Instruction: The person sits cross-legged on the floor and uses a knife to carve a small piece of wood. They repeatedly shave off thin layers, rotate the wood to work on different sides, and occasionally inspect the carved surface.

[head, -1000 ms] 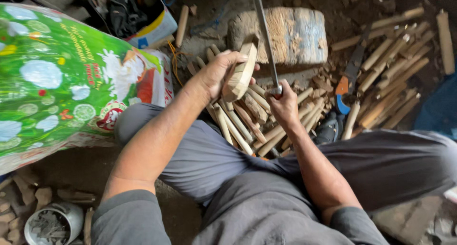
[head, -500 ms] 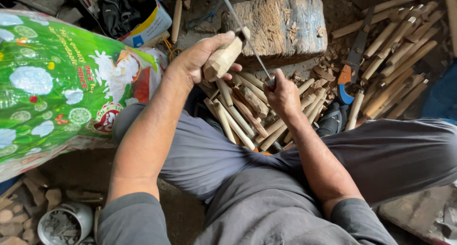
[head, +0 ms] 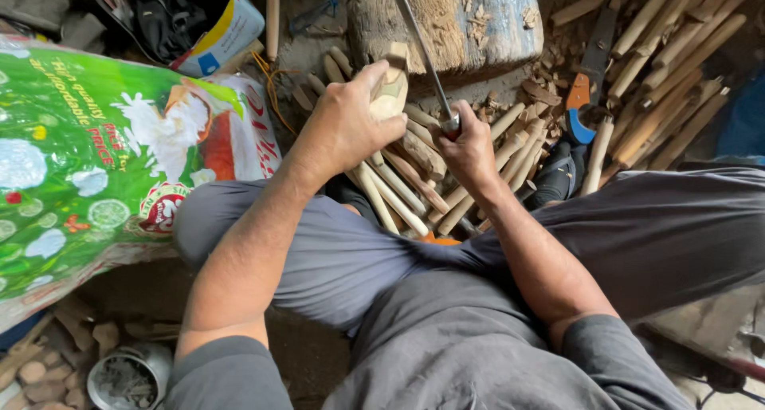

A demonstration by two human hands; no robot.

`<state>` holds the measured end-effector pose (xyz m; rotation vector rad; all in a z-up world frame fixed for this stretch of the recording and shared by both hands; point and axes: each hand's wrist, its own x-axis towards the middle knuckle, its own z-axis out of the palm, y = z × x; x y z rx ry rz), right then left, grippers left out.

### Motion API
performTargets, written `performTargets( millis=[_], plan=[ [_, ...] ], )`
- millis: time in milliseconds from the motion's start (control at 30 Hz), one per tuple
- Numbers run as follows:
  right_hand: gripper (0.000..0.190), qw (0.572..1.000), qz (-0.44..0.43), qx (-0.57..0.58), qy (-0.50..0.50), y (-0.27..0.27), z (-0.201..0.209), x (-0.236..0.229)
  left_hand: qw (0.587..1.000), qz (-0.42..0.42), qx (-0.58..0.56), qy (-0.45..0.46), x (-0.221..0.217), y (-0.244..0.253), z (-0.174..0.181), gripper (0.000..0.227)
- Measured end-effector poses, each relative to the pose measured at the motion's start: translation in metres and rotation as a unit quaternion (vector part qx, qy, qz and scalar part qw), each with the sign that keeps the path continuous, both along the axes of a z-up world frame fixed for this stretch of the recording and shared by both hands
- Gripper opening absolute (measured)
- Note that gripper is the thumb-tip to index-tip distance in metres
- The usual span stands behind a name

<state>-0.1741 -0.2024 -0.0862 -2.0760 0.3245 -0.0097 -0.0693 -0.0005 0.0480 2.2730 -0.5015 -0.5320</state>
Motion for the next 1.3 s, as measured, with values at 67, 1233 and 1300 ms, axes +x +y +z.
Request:
performTargets(
  millis=[67, 1233, 1300],
  plan=[
    [0.021, 0.999, -0.003, 0.002, -0.032, 0.0, 0.011, 0.007, 0.999, 0.005, -0.024, -0.038, 0.006, -0.001, 0.011, 0.071],
    [0.019, 0.983, 0.028, -0.018, -0.183, -0.007, -0.01, 0.005, 0.997, -0.026, -0.066, 0.02, 0.013, 0.0, 0.001, 0.069],
    [0.018, 1.0, 0.012, 0.011, 0.014, -0.002, -0.007, -0.003, 0.997, -0.022, -0.074, 0.014, -0.002, 0.002, 0.003, 0.068]
  ],
)
